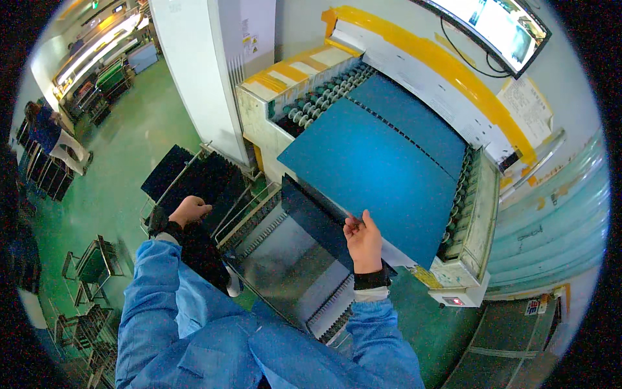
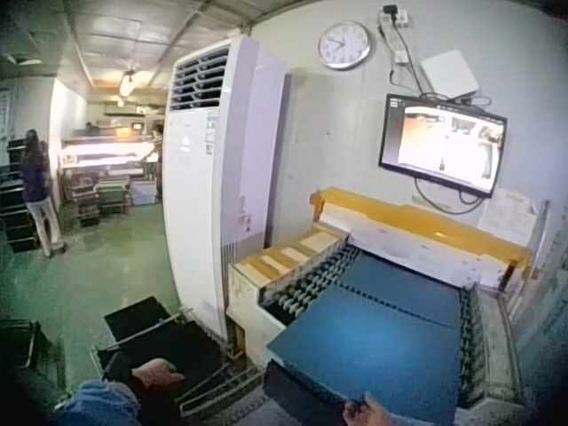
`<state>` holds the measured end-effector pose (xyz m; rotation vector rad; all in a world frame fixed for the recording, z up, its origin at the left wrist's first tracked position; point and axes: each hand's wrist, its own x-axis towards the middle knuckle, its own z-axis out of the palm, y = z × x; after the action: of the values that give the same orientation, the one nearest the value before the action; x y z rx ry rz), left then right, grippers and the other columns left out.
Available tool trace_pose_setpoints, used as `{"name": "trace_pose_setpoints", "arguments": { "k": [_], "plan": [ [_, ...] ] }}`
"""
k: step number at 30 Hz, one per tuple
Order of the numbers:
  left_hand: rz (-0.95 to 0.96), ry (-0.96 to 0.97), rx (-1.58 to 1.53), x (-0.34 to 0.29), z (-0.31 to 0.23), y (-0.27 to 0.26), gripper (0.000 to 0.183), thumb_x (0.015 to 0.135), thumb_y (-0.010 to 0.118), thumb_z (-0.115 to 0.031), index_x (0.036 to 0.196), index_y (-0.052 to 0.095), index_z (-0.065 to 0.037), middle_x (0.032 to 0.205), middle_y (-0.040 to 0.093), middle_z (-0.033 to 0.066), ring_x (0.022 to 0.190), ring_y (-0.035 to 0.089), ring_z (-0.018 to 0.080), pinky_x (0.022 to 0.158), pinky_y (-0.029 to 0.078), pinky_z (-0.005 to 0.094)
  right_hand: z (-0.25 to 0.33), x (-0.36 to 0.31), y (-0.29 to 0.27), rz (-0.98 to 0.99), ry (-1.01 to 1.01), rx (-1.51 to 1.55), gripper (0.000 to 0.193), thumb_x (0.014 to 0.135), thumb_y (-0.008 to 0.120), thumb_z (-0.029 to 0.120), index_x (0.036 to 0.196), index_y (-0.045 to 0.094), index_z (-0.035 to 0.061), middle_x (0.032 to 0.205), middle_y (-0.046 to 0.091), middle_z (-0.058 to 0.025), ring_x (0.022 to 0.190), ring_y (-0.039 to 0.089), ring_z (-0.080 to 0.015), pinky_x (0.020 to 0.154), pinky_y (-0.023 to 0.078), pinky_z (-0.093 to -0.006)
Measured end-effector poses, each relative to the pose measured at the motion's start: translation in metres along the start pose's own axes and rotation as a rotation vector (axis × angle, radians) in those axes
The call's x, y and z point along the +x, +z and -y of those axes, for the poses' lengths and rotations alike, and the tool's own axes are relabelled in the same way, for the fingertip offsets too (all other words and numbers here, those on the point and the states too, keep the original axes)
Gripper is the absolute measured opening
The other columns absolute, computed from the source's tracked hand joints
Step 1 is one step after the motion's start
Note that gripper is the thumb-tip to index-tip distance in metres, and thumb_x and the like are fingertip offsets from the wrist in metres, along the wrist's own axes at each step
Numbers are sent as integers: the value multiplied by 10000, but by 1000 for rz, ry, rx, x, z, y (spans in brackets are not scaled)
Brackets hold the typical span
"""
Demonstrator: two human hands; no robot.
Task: Unloading blue sheets from a processing machine and placing them into a rack.
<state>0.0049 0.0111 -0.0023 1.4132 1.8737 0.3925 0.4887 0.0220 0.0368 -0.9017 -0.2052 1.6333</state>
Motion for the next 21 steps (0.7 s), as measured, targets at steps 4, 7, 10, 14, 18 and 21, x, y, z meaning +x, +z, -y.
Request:
{"name": "trace_pose_setpoints", "arguments": {
  "k": [4,7,10,14,18,21],
  "plan": [
    [-3,-21,-41,1,3,0,322,805,635,-261,669,625,31,570,581,84,486,576,184,490,463,325,-1,5,2,-14,-9,-4,222,895,597,256,973,568,51,905,608,-92,762,567,-177,697,483,-314],
    [-8,-9,-22,1,4,0,318,804,631,-257,665,626,29,565,579,82,481,572,183,487,462,323,0,7,2,-8,-14,7,202,893,603,248,917,524,63,915,606,-132,757,597,-205,696,490,-328],
    [-23,25,3,0,3,0,312,801,622,-251,659,627,26,560,577,83,479,570,183,485,460,321,0,10,-1,-6,-35,-12,207,894,600,246,918,523,56,915,606,-128,761,593,-205,693,488,-329],
    [-11,15,9,-1,3,-2,306,794,612,-248,651,629,22,557,577,86,478,570,181,483,458,317,2,10,2,-13,-29,1,220,891,603,253,921,525,50,908,607,-118,764,588,-207,687,485,-334],
    [-11,-3,-35,-1,6,0,309,792,617,-254,658,632,24,562,580,86,485,574,185,484,455,322,3,12,3,-6,-29,-1,237,888,608,261,945,537,43,900,607,-118,773,584,-208,684,483,-338],
    [-23,21,15,-4,2,0,313,793,619,-258,659,633,25,568,586,89,493,579,188,488,453,328,2,11,4,-13,-42,-16,244,887,610,264,956,544,39,900,605,-117,775,579,-207,684,479,-333]
  ]
}}
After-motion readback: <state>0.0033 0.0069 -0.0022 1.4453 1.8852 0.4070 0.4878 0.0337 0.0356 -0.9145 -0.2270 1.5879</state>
